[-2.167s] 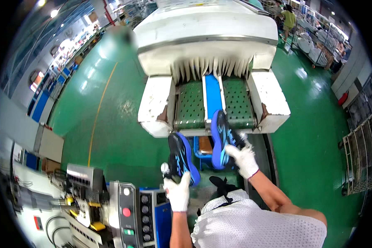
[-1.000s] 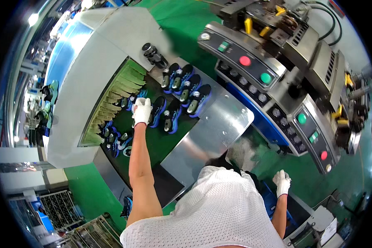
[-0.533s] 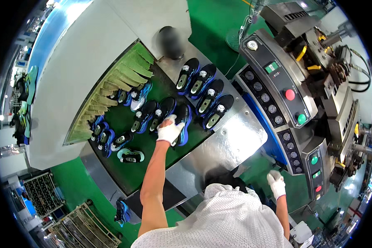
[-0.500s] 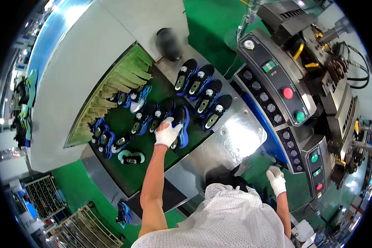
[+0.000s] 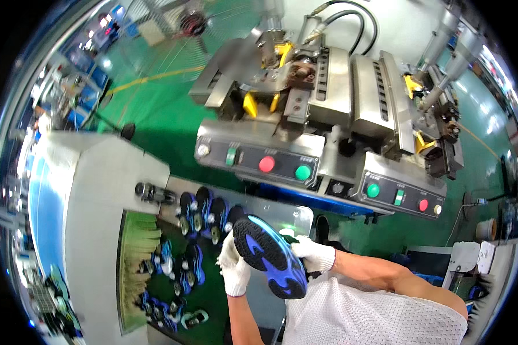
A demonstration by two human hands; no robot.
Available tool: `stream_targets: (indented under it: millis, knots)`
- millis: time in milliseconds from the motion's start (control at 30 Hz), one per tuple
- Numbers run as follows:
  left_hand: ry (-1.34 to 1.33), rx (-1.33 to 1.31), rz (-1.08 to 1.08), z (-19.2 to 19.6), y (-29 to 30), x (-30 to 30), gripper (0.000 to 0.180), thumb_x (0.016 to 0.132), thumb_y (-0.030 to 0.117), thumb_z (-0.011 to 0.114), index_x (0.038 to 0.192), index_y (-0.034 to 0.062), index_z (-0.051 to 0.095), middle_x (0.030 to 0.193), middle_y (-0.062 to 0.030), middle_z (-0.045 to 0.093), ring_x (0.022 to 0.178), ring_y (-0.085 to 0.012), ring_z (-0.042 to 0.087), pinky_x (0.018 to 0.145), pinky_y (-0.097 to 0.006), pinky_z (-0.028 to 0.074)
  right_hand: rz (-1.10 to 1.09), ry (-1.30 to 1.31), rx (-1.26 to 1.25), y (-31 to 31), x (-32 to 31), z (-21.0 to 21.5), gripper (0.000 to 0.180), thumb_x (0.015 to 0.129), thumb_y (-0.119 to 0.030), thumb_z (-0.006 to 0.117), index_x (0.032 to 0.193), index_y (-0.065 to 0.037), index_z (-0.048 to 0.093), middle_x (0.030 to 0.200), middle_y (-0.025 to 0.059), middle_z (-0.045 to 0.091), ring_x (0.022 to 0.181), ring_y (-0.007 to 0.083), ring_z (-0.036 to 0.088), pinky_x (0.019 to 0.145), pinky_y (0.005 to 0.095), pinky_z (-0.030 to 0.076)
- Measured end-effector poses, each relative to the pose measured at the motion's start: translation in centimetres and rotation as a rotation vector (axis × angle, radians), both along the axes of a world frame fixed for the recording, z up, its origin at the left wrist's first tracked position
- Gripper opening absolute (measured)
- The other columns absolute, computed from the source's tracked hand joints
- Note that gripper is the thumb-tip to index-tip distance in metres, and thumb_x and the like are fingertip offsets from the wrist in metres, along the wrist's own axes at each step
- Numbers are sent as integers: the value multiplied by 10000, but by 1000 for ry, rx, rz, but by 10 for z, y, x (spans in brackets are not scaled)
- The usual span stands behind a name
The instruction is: The person repeatedly picks up blue and black sneakers from a green conveyor belt, places them into a machine, and then removes them to place them back on the belt. The person wears white gloves and a white mesh shirt while performing this repetitive task in a factory setting.
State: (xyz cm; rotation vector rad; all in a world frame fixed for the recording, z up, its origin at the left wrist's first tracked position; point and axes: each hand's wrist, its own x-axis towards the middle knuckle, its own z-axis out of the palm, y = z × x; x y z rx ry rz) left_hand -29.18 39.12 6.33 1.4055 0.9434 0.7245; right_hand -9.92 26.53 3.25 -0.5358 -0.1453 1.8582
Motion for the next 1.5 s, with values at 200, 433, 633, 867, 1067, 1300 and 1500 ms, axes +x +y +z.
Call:
stream_targets:
  millis: [200, 433, 633, 867, 1067, 1300, 1500]
  knots:
    - [-162, -167, -73, -5, -7, 103, 428, 1001, -13, 568, 1420, -65, 501, 1331, -216, 634, 1224, -278, 638, 1059, -415, 534, -138, -358, -74, -55, 141, 28, 763, 774, -155, 895, 1441, -79, 534, 1273, 63, 682, 1143, 162, 654, 967, 341, 544]
    - [-201, -223, -215, -4, -15, 191, 364, 1040, 2, 546, 1396, -55, 494, 1304, -264, 627, 1196, -377, 663, 1027, -494, 578, -593, -13, 254, -80, 200, 38, 740, 820, -92, 817, 1483, -4, 501, 1342, 170, 679, 1169, 297, 702, 994, 438, 591]
    - [-129, -174, -233, -6, -5, 187, 371, 1022, -42, 546, 1390, -58, 498, 1297, -251, 635, 1189, -343, 671, 1027, -468, 583, -652, 17, 254, -94, 207, 46, 776, 810, -168, 857, 1474, 19, 504, 1355, 199, 663, 1132, 314, 715, 957, 456, 617]
    - [-98, -149, -121, -10, 10, 144, 375, 1030, -42, 528, 1400, -84, 482, 1308, -254, 624, 1174, -332, 677, 1022, -445, 588, -610, 97, 97, -81, 176, 40, 673, 862, -155, 749, 1467, 28, 516, 1359, 206, 661, 1177, 332, 699, 1037, 473, 572]
    - [-9, 76, -56, 0, 33, 137, 434, 984, -12, 649, 1394, -66, 519, 1344, -205, 635, 1249, -261, 640, 1082, -377, 522, -567, -34, 78, -72, 171, 73, 804, 829, -265, 785, 1512, 9, 462, 1380, 249, 618, 1249, 403, 636, 1071, 520, 537]
    - [365, 1200, -258, 79, 131, 230, 408, 934, 53, 673, 1341, 61, 645, 1454, -187, 575, 1386, -406, 500, 1137, -467, 437, -712, -157, -12, -76, 183, 61, 608, 886, -150, 682, 1451, 15, 529, 1281, 184, 699, 1117, 312, 708, 1008, 455, 574]
    - [393, 1171, -434, 44, 247, 328, 481, 961, 95, 620, 1436, 58, 556, 1478, -238, 526, 1344, -426, 517, 1136, -454, 422, -795, -31, -289, -60, 200, 76, 515, 905, -82, 658, 1401, 9, 557, 1241, 165, 708, 1026, 262, 724, 859, 423, 625]
